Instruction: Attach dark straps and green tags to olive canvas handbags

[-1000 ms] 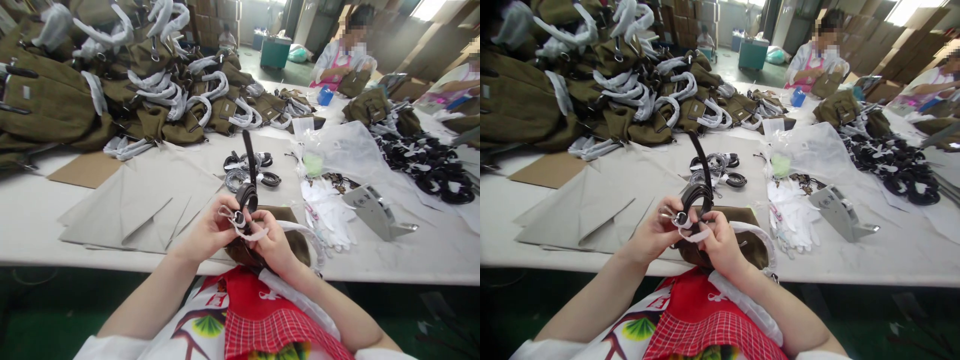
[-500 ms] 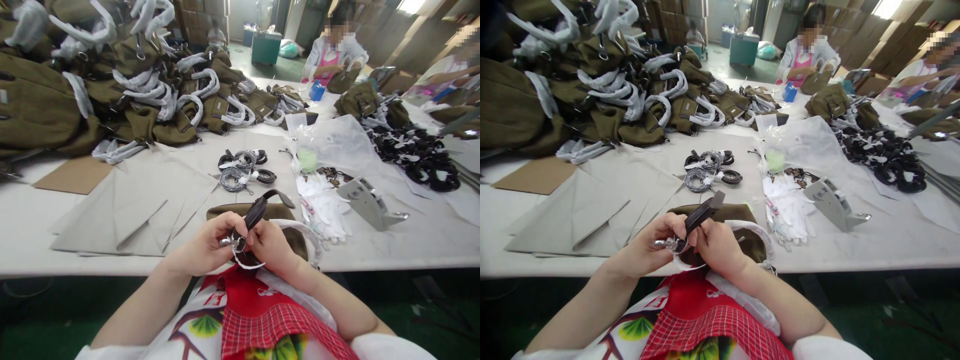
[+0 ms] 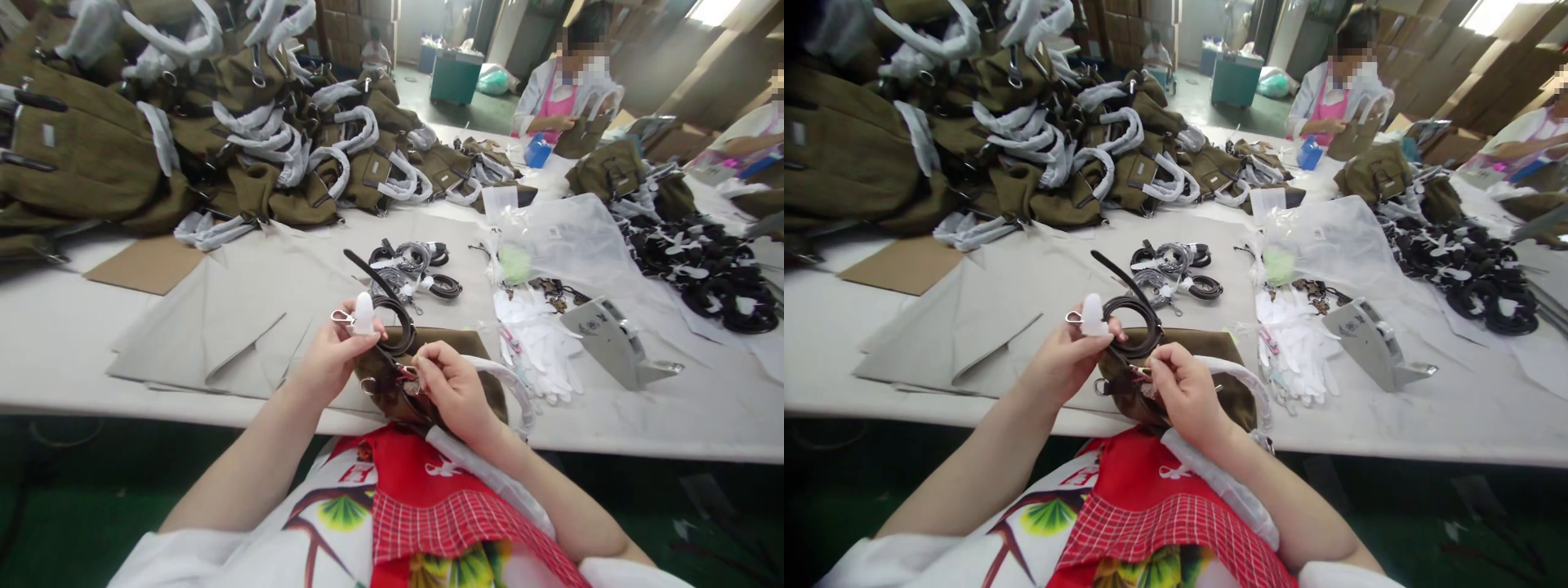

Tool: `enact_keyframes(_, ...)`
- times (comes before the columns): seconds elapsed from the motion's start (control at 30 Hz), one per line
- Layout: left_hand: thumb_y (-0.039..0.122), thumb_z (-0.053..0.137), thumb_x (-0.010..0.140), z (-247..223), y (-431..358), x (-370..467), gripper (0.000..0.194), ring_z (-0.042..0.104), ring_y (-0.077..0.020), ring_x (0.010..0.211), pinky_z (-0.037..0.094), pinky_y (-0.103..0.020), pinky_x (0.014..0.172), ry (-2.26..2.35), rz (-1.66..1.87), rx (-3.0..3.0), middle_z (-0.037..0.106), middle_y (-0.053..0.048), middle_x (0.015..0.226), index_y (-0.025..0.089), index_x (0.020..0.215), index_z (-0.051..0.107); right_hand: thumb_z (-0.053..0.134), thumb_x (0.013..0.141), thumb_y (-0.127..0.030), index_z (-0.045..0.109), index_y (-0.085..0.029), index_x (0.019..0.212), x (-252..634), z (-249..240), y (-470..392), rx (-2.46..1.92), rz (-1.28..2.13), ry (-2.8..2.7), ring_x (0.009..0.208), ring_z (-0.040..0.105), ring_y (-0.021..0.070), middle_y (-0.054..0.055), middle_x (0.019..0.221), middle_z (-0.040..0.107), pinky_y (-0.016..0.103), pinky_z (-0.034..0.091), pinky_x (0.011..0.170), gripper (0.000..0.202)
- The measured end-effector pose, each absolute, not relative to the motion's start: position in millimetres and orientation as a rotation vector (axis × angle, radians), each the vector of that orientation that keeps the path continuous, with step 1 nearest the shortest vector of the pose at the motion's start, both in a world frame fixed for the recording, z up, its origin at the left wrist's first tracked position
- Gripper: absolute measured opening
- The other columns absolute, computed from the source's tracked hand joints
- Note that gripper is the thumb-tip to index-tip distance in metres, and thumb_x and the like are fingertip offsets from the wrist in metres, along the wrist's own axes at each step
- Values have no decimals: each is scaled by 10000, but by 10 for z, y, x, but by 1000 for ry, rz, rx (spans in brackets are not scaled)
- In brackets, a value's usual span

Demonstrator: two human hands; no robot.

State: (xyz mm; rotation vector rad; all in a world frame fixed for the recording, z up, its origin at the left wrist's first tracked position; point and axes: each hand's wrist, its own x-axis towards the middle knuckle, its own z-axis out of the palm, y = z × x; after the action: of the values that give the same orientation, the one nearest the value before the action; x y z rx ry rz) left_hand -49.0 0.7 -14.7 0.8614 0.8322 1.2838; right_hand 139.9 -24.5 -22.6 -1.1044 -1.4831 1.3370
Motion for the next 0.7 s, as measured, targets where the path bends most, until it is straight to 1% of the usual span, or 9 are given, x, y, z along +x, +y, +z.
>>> enact_keyframes(0.13, 316, 798, 704, -245, 71, -479, 441, 616, -154, 764, 473, -283, 733, 1034, 1219, 853, 656, -12, 846, 168, 1013, 520, 570, 920, -373, 576, -200, 864, 1376, -256, -229, -1045, 1539, -1243, 453, 374, 74, -74, 549, 464, 203, 300, 439, 182)
enact_keyframes(0.23, 371, 776, 719, -300, 61, -479, 589, 614, -222, 935, 480, -371, 852, 1273, 1223, 1014, 639, -92, 1040, 148, 1191, 502, 590, 915, -352, 602, -194, 883, 1367, -262, -214, -1065, 1469, -1228, 471, 402, 73, -65, 569, 495, 199, 323, 449, 161)
enact_keyframes(0.33, 326, 801, 676, -209, -29, -470, 797, 455, -323, 1257, 383, -478, 1036, 1704, 1464, 1401, 425, -193, 1407, 165, 1358, 423, 579, 923, -342, 615, -196, 889, 1367, -251, -206, -1076, 1451, -1258, 485, 435, 77, -58, 576, 522, 199, 352, 462, 154)
enact_keyframes(0.4, 264, 778, 701, -79, -98, -450, 682, 337, -346, 1368, 268, -510, 1123, 1757, 1460, 1822, 352, -165, 1496, 207, 1323, 503, 581, 919, -343, 618, -195, 884, 1362, -239, -202, -1085, 1443, -1278, 492, 454, 79, -53, 582, 538, 199, 368, 469, 157)
enact_keyframes(0.47, 210, 717, 757, 44, -133, -420, 397, 422, -322, 1322, 206, -516, 1152, 1499, 1211, 2189, 529, -103, 1377, 248, 1145, 640, 591, 908, -358, 610, -195, 868, 1351, -221, -197, -1091, 1444, -1268, 490, 463, 79, -52, 580, 543, 198, 379, 469, 169)
enact_keyframes(0.5, 193, 686, 782, 86, -133, -403, 262, 514, -296, 1230, 234, -503, 1140, 1346, 1068, 2281, 628, -79, 1241, 251, 1038, 677, 597, 900, -371, 602, -194, 857, 1348, -208, -194, -1094, 1448, -1256, 486, 464, 79, -52, 575, 541, 197, 381, 466, 182)
enact_keyframes(0.57, 186, 628, 826, 118, -103, -373, 94, 626, -240, 996, 372, -445, 1038, 1168, 874, 2298, 709, -49, 980, 230, 887, 684, 607, 886, -398, 582, -193, 827, 1357, -171, -189, -1109, 1468, -1239, 480, 468, 79, -50, 567, 544, 196, 381, 459, 215)
enact_keyframes(0.63, 184, 577, 863, 98, -62, -356, 99, 634, -202, 846, 464, -361, 859, 1137, 816, 2209, 704, -46, 866, 205, 824, 665, 609, 881, -419, 574, -188, 825, 1406, -119, -190, -1142, 1526, -1246, 453, 448, 70, -45, 573, 562, 187, 353, 427, 240)
enact_keyframes(0.7, 167, 551, 878, 60, -34, -353, 132, 623, -182, 803, 470, -308, 757, 1104, 826, 2119, 698, -48, 849, 193, 802, 655, 618, 878, -416, 582, -180, 870, 1503, -61, -204, -1168, 1623, -1248, 418, 402, 48, -46, 594, 583, 168, 306, 392, 239)
